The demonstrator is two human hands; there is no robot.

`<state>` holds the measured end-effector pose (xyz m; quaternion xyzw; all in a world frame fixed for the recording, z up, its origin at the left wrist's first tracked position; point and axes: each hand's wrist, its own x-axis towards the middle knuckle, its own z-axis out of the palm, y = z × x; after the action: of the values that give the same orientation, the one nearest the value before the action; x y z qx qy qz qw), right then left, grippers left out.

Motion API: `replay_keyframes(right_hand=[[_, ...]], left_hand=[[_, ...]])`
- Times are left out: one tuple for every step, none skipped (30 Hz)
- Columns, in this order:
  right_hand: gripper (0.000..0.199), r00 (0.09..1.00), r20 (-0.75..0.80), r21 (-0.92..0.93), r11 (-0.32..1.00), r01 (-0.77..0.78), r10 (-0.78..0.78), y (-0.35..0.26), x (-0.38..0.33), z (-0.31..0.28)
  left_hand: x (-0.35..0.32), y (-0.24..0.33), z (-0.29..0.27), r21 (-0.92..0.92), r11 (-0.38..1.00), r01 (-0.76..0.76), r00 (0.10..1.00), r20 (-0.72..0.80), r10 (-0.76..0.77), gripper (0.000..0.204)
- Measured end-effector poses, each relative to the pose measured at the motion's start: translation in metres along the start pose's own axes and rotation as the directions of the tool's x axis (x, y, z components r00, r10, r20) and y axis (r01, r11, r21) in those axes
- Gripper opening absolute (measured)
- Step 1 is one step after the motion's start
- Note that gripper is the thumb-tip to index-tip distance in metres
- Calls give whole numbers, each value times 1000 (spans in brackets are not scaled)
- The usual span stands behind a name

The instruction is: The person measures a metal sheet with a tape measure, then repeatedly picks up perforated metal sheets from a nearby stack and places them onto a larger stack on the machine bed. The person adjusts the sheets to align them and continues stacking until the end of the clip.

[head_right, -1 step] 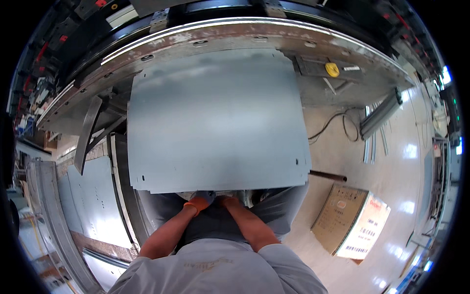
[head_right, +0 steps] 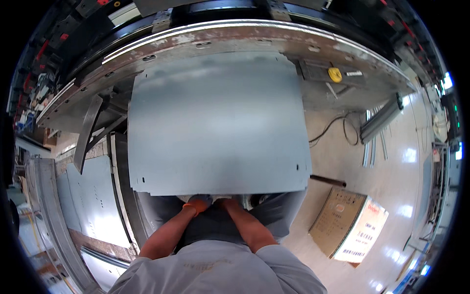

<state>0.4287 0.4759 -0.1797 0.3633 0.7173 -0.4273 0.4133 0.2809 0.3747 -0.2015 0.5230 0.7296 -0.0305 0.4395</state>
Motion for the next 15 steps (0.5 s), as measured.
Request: replay_keyframes(right_hand=[[55,1000,20,-12,1000,-7,8,1,6,1],[54,998,54,-29,999,-14,16,3,5,9],[53,996,84,-54,999,-9,14,8,9,9],[52,990,139,-85,996,5,7,14,7,17],[51,983,186,-119,993,22,0,19,5,21],[50,973,233,-129,991,36,-5,22,-2,33],[49,966,258,-142,989,38,0,25,-11,41],[48,961,278,-134,990,35,3,25,-17,50],[47,957,290,-134,990,32,8,27,-21,62],[46,958,286,-150,988,37,8,31,-19,70],[45,963,269,-173,984,40,8,35,-17,77],[44,968,252,-185,982,45,3,36,-18,82],[43,972,234,-183,981,57,-13,36,-19,91],[42,977,209,-189,979,72,-31,40,-19,97],[41,982,182,-207,974,93,-55,44,-22,100]], left_hand=[[-1,-10,5,31,996,78,987,141,-82,58],[-7,-9,8,71,986,151,942,291,-165,61],[-3,-7,7,-14,978,210,904,383,-189,63],[-11,-1,6,-88,956,281,848,490,-204,66],[-12,2,10,-148,926,347,787,582,-202,68],[-24,6,21,-116,934,337,770,605,-202,69],[-26,5,39,-84,947,310,766,612,-196,69],[-29,4,60,-46,959,278,758,624,-190,70],[-35,4,76,-7,968,250,750,634,-189,70],[-46,13,72,-10,975,224,772,612,-171,70],[-60,31,51,-13,981,192,809,568,-151,69],[-70,40,35,0,987,159,837,530,-135,69],[-67,33,38,42,995,86,845,526,-95,68],[-60,20,51,84,996,14,844,534,-56,67],[-53,4,69,115,992,-48,839,544,-22,66]])
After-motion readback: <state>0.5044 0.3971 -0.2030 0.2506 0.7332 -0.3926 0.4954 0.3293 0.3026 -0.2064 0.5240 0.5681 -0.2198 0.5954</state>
